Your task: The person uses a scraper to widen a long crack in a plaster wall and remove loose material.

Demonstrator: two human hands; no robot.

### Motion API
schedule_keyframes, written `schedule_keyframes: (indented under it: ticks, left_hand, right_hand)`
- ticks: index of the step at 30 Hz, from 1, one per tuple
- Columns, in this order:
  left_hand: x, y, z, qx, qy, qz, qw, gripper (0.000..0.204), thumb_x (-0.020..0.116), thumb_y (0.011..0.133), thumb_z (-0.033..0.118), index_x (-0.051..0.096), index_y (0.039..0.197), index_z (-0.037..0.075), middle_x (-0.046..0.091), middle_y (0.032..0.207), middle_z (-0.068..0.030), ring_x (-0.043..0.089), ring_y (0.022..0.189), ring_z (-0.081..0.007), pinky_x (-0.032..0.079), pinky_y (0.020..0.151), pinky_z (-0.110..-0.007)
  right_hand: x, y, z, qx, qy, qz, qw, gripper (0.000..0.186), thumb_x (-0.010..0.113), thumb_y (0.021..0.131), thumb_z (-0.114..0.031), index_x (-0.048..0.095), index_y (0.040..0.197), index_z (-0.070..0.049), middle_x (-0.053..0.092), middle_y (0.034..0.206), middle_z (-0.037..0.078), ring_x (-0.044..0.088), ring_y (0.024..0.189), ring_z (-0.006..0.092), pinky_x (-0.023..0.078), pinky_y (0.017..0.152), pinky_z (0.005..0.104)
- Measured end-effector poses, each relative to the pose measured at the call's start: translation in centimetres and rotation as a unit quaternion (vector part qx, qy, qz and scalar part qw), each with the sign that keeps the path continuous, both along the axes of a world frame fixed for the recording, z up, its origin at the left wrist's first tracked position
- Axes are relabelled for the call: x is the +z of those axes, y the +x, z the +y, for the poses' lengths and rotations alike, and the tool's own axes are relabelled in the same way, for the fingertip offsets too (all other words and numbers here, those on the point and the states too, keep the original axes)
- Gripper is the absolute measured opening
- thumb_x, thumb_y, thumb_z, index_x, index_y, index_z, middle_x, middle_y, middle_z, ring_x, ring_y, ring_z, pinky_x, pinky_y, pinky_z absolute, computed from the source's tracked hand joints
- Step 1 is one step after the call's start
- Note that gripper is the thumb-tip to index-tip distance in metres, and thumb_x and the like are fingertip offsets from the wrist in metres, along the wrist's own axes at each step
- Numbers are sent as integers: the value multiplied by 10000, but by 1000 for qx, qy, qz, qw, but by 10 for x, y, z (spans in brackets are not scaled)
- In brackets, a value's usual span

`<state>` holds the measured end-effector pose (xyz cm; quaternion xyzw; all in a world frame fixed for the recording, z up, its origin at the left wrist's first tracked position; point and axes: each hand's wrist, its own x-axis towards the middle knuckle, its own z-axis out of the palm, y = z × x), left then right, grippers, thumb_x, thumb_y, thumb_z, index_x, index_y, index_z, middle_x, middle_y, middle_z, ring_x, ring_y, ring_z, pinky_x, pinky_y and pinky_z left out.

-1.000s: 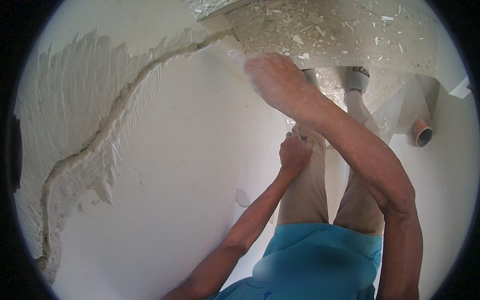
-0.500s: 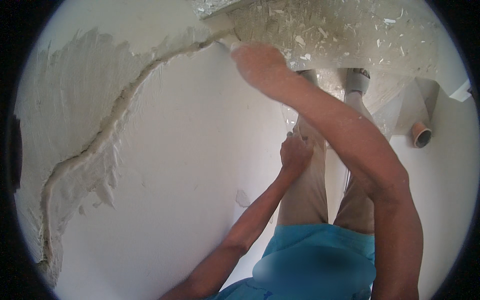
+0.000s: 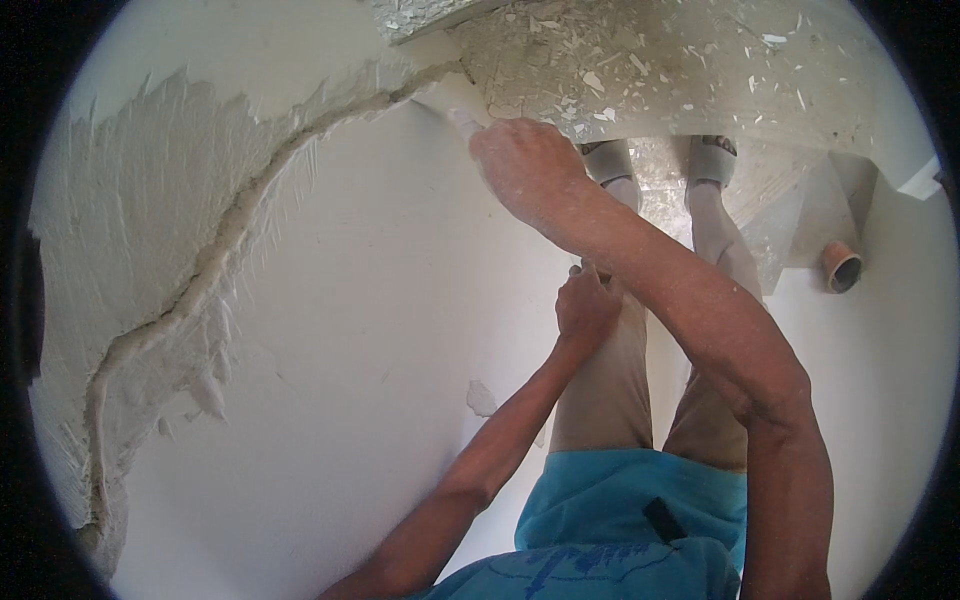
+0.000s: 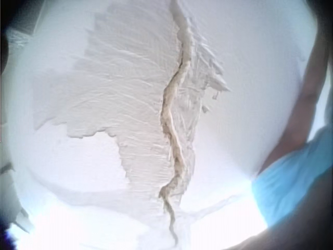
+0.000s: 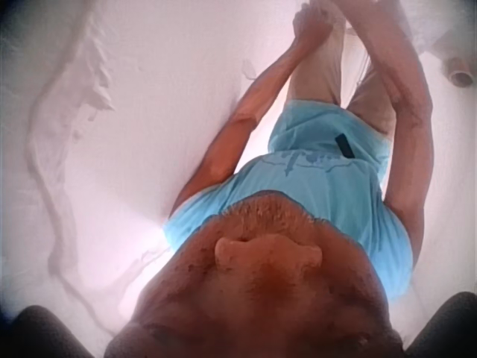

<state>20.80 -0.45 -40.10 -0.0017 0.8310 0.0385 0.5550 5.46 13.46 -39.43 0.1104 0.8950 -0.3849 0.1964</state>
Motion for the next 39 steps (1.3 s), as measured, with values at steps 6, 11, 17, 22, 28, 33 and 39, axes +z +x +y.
schedule_keyframes:
  ticks: [6, 11, 17, 22, 28, 33, 39]
  left_hand:
    - [0, -2, -1, -4, 18, -34, 999, 569, 591, 894, 248, 468, 1337, -87, 607, 1129, -296, 667, 932, -440, 548, 814, -493]
    - [-2, 0, -4, -10, -4, -42, 999, 546, 585, 892, 244, 496, 1314, -92, 604, 1140, -295, 670, 930, -433, 549, 814, -483]
    - [2, 2, 0, -11, 7, -20, 1000, 459, 595, 881, 246, 564, 1202, -81, 619, 1106, -286, 673, 916, -425, 545, 815, -486]
    - [8, -9, 7, 15, 14, 0, 1000, 364, 617, 863, 253, 636, 1073, -44, 641, 1044, -273, 670, 917, -427, 531, 847, -501]
    - [-1, 2, -1, -14, -4, -18, 1000, 468, 632, 851, 254, 560, 1216, -31, 646, 1034, -272, 672, 918, -434, 537, 836, -504]
    - [2, -1, 3, -26, -3, 10, 1000, 498, 643, 857, 275, 552, 1235, -35, 647, 1045, -265, 675, 928, -428, 547, 833, -500]
    - [5, -4, 9, -21, -16, -12, 1000, 481, 635, 868, 274, 554, 1227, -35, 648, 1045, -260, 673, 938, -429, 543, 840, -496]
  right_hand:
    - [10, -1, 1, 26, 29, 23, 999, 161, 559, 867, -53, 661, 948, 42, 653, 857, 223, 687, 851, 361, 571, 757, 457]
    - [21, -9, 4, 42, 16, -11, 999, 132, 579, 852, -59, 672, 875, 32, 648, 856, 214, 688, 836, 345, 574, 737, 445]
    - [11, -4, 0, 44, 7, -16, 999, 133, 581, 856, -71, 682, 861, 16, 650, 842, 205, 690, 827, 343, 575, 733, 448]
    - [-11, 7, 0, 42, 24, 42, 998, 282, 573, 851, -18, 601, 1096, 120, 676, 787, 197, 703, 802, 342, 589, 665, 431]
    - [5, -8, 1, 43, -6, -4, 999, 157, 557, 863, -88, 672, 893, 14, 664, 844, 180, 678, 877, 335, 560, 750, 470]
    - [-39, -3, -6, 32, 4, 19, 999, 236, 547, 847, -51, 650, 1026, 61, 679, 814, 202, 700, 823, 365, 575, 700, 470]
    - [-9, 6, 3, 42, -4, 7, 999, 171, 535, 867, -54, 657, 861, 65, 683, 829, 222, 704, 818, 366, 574, 706, 486]
